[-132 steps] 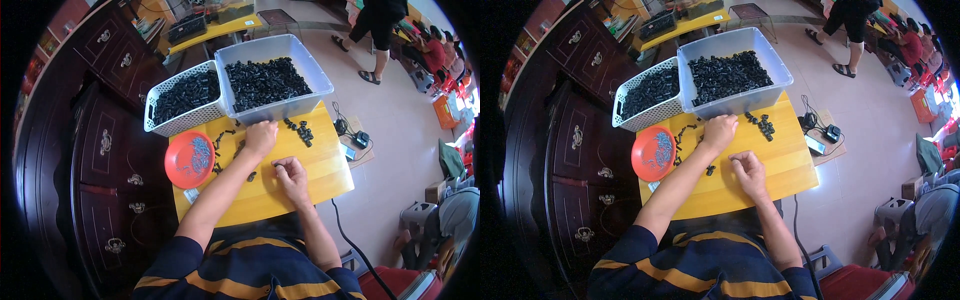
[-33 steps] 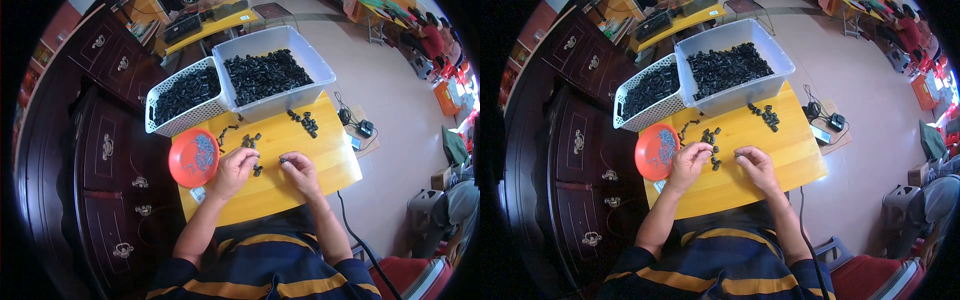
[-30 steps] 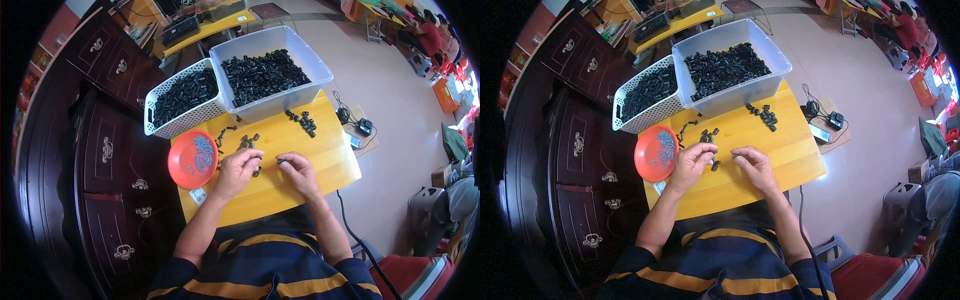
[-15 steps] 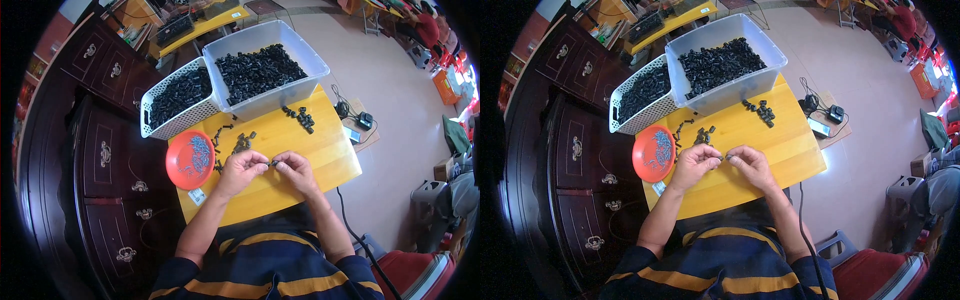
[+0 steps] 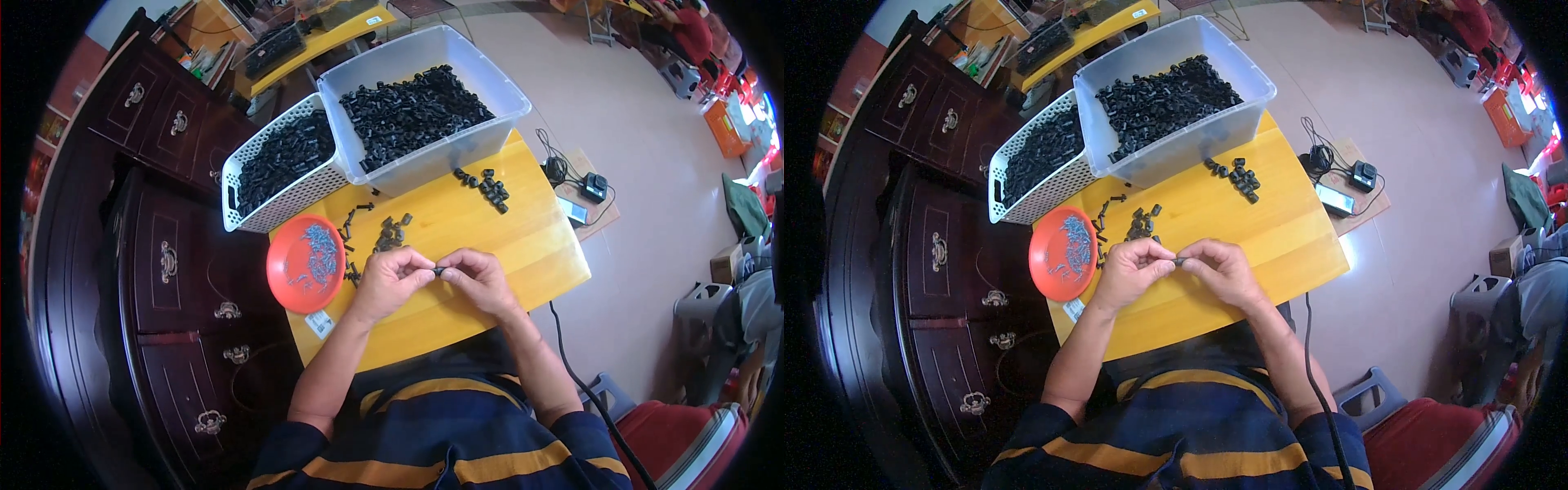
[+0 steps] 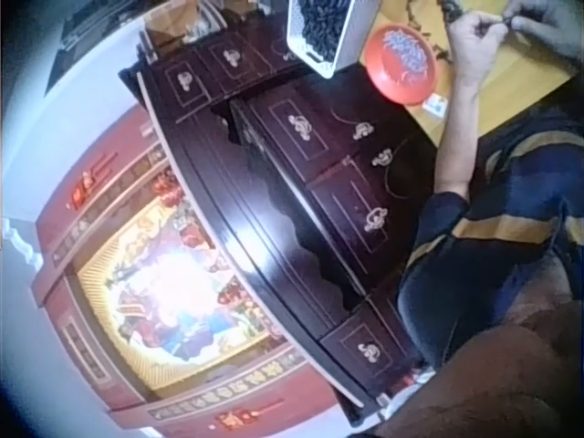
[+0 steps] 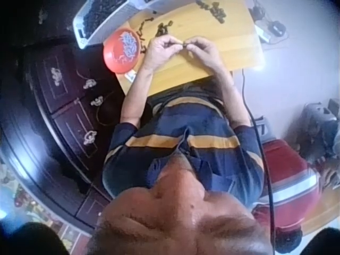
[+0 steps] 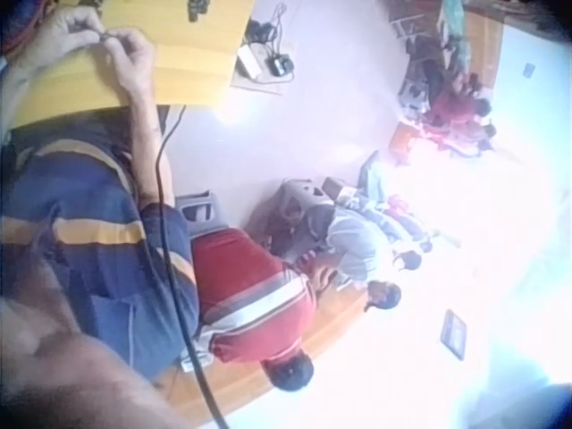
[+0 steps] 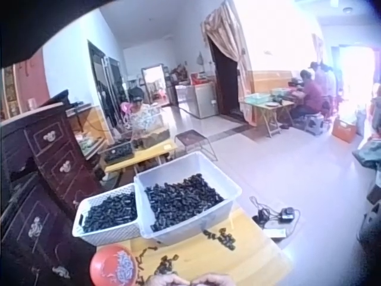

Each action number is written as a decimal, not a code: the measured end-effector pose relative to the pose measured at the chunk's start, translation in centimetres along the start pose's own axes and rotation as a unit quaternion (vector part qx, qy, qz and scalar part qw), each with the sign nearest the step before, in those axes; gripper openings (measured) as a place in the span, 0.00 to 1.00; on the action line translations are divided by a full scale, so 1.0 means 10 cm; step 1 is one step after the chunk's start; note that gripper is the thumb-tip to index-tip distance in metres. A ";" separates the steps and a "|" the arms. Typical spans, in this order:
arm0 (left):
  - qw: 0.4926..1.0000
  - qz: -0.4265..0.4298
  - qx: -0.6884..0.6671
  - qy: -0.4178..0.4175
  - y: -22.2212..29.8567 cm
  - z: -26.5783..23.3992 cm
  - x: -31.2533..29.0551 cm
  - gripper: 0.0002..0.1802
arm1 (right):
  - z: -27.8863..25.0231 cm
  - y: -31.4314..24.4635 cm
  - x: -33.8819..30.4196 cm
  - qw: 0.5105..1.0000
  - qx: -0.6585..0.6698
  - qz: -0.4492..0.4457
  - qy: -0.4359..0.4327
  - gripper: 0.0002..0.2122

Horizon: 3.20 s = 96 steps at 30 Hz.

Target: The person assembles small black plastic parts by hand on a workbench.

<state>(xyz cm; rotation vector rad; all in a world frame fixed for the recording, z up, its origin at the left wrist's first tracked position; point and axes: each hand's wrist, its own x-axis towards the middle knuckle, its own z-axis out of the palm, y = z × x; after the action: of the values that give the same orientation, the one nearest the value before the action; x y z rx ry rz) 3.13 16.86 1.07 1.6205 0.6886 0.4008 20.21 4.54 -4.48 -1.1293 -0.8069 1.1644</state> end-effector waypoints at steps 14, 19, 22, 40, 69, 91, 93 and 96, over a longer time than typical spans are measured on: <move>0.981 0.122 0.146 0.046 0.18 0.12 0.05 0.07 | 0.03 0.12 0.03 0.999 0.015 -0.033 0.038 0.04; 0.974 0.139 0.172 0.048 0.33 0.16 -0.02 0.18 | -0.02 0.05 -0.01 0.993 0.116 -0.027 0.022 0.06; 0.937 0.223 0.257 0.076 0.44 0.20 -0.10 0.28 | 0.05 -0.09 -0.09 0.985 0.168 -0.016 0.029 0.06; 0.912 0.244 0.307 0.119 0.22 -0.07 -0.56 0.18 | 0.36 -0.03 -0.27 0.990 0.118 -0.013 0.070 0.12; 0.843 -0.151 0.503 0.116 -0.02 -2.01 -0.89 0.42 | 0.39 0.03 -0.24 0.977 -0.155 -0.085 0.120 0.08; 0.870 -0.141 0.464 0.093 -0.33 -1.96 -0.78 0.22 | 0.41 0.02 -0.23 0.972 -0.169 -0.095 0.131 0.08; 0.870 -0.112 0.476 0.071 -0.28 -1.94 -0.76 0.16 | 0.39 0.04 -0.24 0.973 -0.171 -0.089 0.130 0.08; 0.857 -0.087 0.503 0.070 -0.27 -1.90 -0.75 0.12 | 0.36 0.05 -0.26 0.971 -0.183 -0.085 0.125 0.08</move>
<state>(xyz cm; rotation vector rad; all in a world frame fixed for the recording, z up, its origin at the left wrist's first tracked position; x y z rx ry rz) -14.81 26.86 2.62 2.4913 1.2751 -0.0174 16.08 2.98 -3.77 -1.4454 -0.9230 0.7277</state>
